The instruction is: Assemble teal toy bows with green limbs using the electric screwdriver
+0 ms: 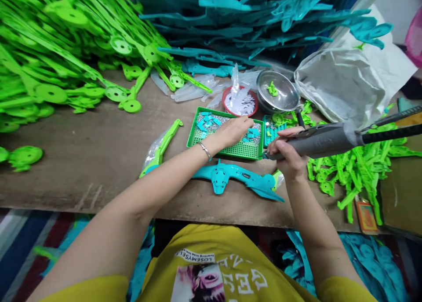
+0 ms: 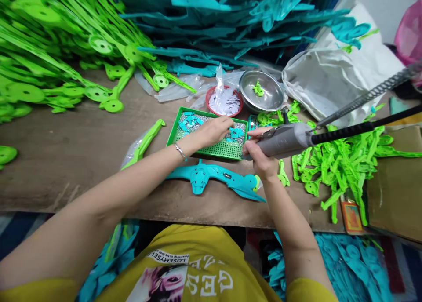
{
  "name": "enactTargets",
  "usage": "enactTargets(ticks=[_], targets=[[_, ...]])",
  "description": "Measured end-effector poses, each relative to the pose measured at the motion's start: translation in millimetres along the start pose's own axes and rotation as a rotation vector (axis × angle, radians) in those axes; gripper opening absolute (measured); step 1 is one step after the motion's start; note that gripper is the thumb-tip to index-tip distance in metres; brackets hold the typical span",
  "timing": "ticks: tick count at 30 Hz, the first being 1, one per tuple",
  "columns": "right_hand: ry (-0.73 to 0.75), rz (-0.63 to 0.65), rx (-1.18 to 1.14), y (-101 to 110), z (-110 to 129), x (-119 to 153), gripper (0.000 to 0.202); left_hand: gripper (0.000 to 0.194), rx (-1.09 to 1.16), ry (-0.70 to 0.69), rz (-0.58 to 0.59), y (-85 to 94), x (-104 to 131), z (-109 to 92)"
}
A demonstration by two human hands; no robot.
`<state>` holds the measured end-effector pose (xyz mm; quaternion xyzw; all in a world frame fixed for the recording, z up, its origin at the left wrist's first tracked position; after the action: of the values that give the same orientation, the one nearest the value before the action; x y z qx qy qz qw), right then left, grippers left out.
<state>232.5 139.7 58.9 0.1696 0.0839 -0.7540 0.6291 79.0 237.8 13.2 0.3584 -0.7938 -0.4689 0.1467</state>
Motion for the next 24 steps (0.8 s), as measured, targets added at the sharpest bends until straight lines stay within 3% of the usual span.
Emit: enactTargets(ticks=[6, 11, 14, 19, 24], targets=[[-0.004, -0.1, 0.079, -17, -32, -14, 0.032, 0.021, 0.172, 0.052, -0.291, 26.8, 45, 13], [-0.034, -0.144, 0.082, -22, -54, -22, 0.032, 0.014, 0.274, 0.139, -0.404, 21.2, 105, 11], [-0.032, -0.138, 0.072, -23, -58, -24, 0.03, 0.013, 0.312, 0.19, -0.436, 17.4, 128, 9], [-0.042, -0.133, 0.101, -24, -59, -26, 0.028, 0.012, 0.274, 0.26, -0.406, 21.8, 139, 14], [-0.036, -0.116, 0.084, -24, -60, -28, 0.027, 0.009, 0.179, 0.385, -0.313, 26.7, 129, 28]])
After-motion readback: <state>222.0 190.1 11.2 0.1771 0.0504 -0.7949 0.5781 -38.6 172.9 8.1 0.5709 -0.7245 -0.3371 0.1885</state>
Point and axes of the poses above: each hand's wrist, its own x-axis away from the middle knuckle, its own y-axis out of the back of the hand, z = x × y, the point moved 3 cm from there along -x, towards the middle knuckle, and after that the axes turned 11 degrees about x, right-handed, at the moved point
